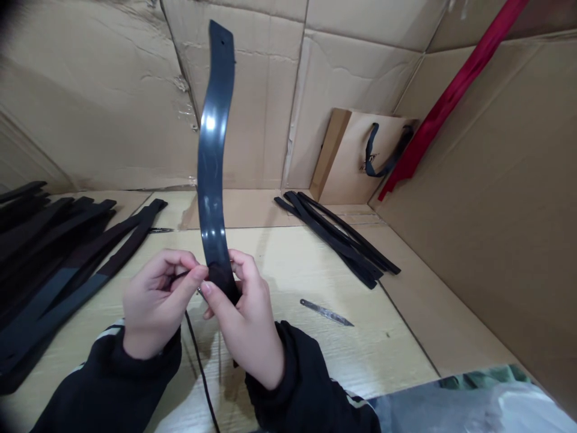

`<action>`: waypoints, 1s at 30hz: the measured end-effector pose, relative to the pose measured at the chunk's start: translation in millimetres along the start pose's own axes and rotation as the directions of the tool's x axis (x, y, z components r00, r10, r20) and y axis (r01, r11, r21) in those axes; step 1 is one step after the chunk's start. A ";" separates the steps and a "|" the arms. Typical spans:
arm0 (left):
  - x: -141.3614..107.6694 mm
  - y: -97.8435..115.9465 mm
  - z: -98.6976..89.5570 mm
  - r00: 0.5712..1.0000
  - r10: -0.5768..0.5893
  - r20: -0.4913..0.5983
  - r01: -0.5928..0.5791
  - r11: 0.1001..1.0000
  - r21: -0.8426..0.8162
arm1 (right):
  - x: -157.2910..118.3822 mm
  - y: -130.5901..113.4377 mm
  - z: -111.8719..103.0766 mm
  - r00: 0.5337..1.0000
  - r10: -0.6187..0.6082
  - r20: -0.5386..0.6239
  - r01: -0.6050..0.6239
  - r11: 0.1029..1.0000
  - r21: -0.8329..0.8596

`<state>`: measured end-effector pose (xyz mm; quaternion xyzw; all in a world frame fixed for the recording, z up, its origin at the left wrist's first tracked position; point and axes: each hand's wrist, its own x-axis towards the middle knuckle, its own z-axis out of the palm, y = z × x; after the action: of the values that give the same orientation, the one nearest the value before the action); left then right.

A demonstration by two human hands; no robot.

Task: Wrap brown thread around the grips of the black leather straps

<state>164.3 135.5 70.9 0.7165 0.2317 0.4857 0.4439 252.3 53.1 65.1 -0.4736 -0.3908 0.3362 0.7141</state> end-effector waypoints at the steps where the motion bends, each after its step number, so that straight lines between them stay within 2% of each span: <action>1: 0.2 -1.4 -0.4 1.000 -0.020 0.015 0.020 1.000 -0.003 | -0.2 -0.3 0.0 1.000 -0.005 -0.013 0.005 1.000 -0.004; 5: 1.7 -5.9 -2.7 0.994 -0.066 0.082 0.068 0.997 -0.020 | -2.3 -0.9 -1.8 0.998 -0.059 -0.021 0.057 0.995 -0.082; 9: 2.9 -5.3 -3.7 0.991 -0.053 0.122 0.052 0.999 0.009 | -4.2 -0.5 -4.4 0.995 -0.101 0.016 0.103 0.989 -0.105; 12: 2.9 -2.1 -3.0 0.992 -0.043 0.121 0.038 0.999 0.038 | -3.5 0.7 -4.9 0.996 -0.091 -0.005 0.090 0.992 -0.093; 17: 3.7 3.2 -2.2 0.992 0.025 0.126 -0.036 0.996 0.084 | 0.2 0.6 -4.9 0.996 -0.077 -0.048 0.072 0.993 -0.092; 24: 4.3 7.3 -1.9 0.979 0.164 0.118 -0.180 0.974 0.139 | 0.4 -1.9 -6.7 0.997 -0.065 -0.043 0.062 0.996 -0.069; 30: 1.8 8.7 -2.2 0.971 0.222 0.092 -0.235 0.956 0.173 | 0.8 -2.1 -6.7 0.997 -0.073 -0.027 0.071 0.997 -0.040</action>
<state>162.3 133.4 79.5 0.7932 0.1748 0.4843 0.3251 258.8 50.3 65.5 -0.4778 -0.4038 0.2958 0.7219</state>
